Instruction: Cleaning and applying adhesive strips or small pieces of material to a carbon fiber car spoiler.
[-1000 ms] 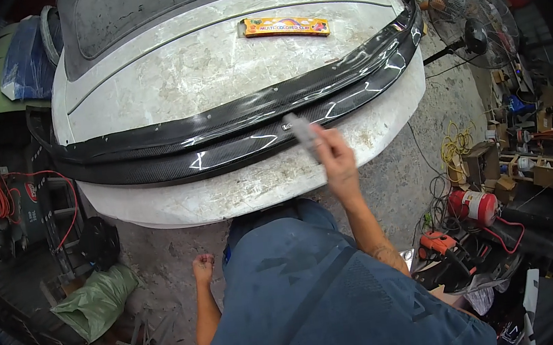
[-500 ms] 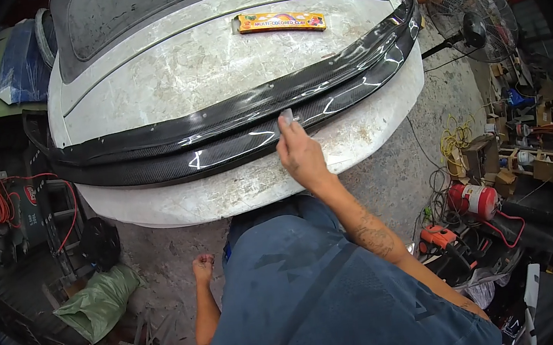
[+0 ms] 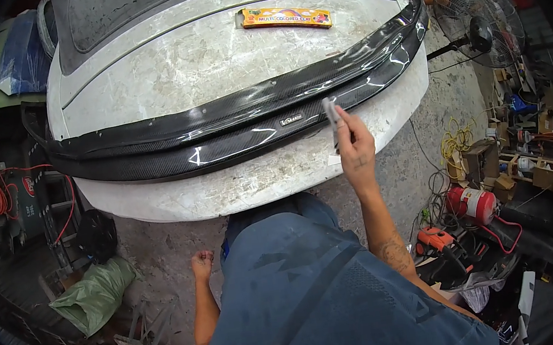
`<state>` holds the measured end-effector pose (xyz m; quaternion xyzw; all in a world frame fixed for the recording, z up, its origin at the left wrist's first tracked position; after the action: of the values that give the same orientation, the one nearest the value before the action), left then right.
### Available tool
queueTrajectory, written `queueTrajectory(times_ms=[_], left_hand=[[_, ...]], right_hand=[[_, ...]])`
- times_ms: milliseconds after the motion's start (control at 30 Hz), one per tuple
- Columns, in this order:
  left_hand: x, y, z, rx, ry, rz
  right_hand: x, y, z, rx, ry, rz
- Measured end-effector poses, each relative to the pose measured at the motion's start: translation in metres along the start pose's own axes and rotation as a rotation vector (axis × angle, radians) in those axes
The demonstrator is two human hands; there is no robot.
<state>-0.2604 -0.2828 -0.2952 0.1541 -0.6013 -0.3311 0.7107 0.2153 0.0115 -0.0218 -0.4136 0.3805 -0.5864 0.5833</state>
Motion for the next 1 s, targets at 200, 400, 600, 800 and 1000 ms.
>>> queueTrajectory(times_ms=[200,400,600,800,1000], left_hand=[[-0.003,-0.021,0.004,0.000,-0.009,-0.018],[-0.006,-0.022,0.012,-0.010,0.014,-0.060],[-0.008,-0.012,0.007,0.010,-0.007,-0.029],[-0.013,-0.013,0.014,0.030,-0.030,0.002],[-0.012,-0.011,0.032,-0.002,-0.022,0.034]], right_hand=[[-0.007,0.013,-0.036,0.536,-0.057,0.228],[0.008,-0.006,-0.080,0.703,-0.114,0.088],[0.001,-0.011,-0.095,0.708,-0.206,0.030],[0.003,-0.013,-0.079,0.673,-0.274,0.070],[-0.005,0.008,-0.029,0.797,-0.178,0.035]])
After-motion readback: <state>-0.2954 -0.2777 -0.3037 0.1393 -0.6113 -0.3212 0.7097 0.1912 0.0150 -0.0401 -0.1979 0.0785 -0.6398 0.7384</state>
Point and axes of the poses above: each hand's wrist, its own x-axis away from the middle knuckle, its own z-axis out of the back of the hand, y = z × x, the point moved 2 cm from there along -x, towards the middle knuckle, and after that the axes turned 14 degrees about -y, right-handed, at the moved point
